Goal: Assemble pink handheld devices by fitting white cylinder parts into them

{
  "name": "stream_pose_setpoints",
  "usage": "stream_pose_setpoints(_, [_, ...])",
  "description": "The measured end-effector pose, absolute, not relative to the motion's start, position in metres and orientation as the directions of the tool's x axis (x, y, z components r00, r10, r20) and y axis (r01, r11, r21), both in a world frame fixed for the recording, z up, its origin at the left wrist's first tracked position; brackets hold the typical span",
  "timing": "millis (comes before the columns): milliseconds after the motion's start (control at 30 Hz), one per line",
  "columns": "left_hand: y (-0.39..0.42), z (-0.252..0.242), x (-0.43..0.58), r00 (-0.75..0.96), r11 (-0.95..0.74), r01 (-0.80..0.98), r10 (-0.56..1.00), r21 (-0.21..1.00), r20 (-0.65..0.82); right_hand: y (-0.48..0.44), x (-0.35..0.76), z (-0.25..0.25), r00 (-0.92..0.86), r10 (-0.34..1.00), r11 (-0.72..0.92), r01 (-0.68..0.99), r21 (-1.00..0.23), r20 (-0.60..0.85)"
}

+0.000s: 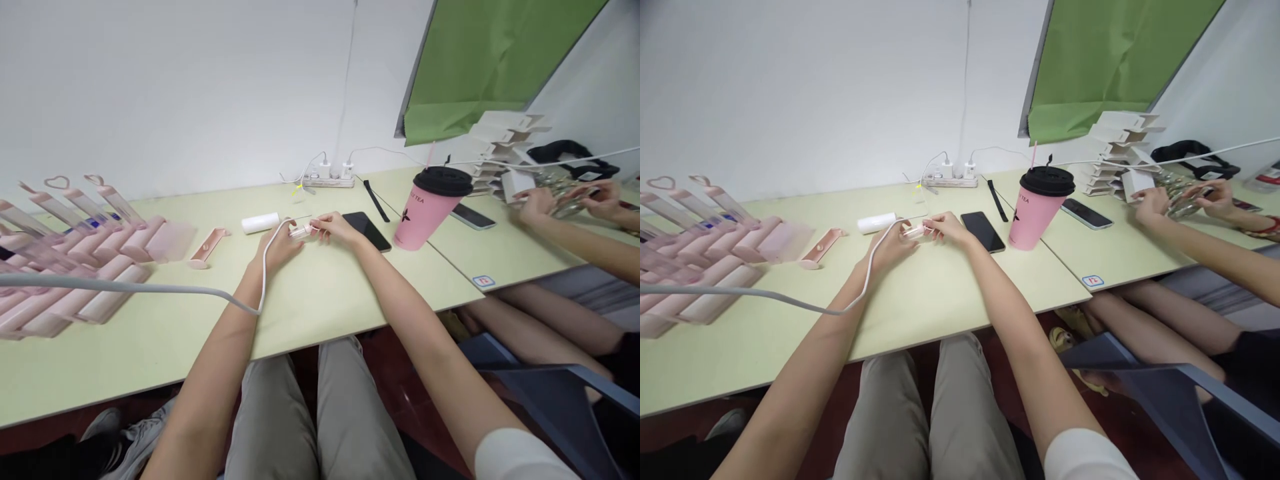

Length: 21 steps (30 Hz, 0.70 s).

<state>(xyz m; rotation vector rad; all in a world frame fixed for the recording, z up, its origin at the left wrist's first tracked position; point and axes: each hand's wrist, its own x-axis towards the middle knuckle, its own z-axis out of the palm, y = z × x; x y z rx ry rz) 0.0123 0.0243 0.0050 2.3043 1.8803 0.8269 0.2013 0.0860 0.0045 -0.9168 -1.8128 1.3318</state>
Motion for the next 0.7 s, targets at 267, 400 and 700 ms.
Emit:
stream_pose_setpoints(267, [0.039,-0.005,-0.022,0.058,-0.221,0.732,0.963,0.645,0.264,0.090,0.205,0.000,-0.332,0.940,-0.024,0.164,-0.986,-0.078])
stream_pose_setpoints(400, [0.038,-0.007,-0.012,0.052,-0.241,0.774,0.946,0.585,0.320,0.090,0.203,0.000,-0.214,0.972,-0.024,0.301,-0.953,-0.092])
stream_pose_setpoints(700, [0.029,0.001,-0.001,0.123,-0.217,0.932,0.943,0.291,0.310,0.086,0.198,0.002,-0.018,0.995,-0.082,0.441,-0.894,-0.101])
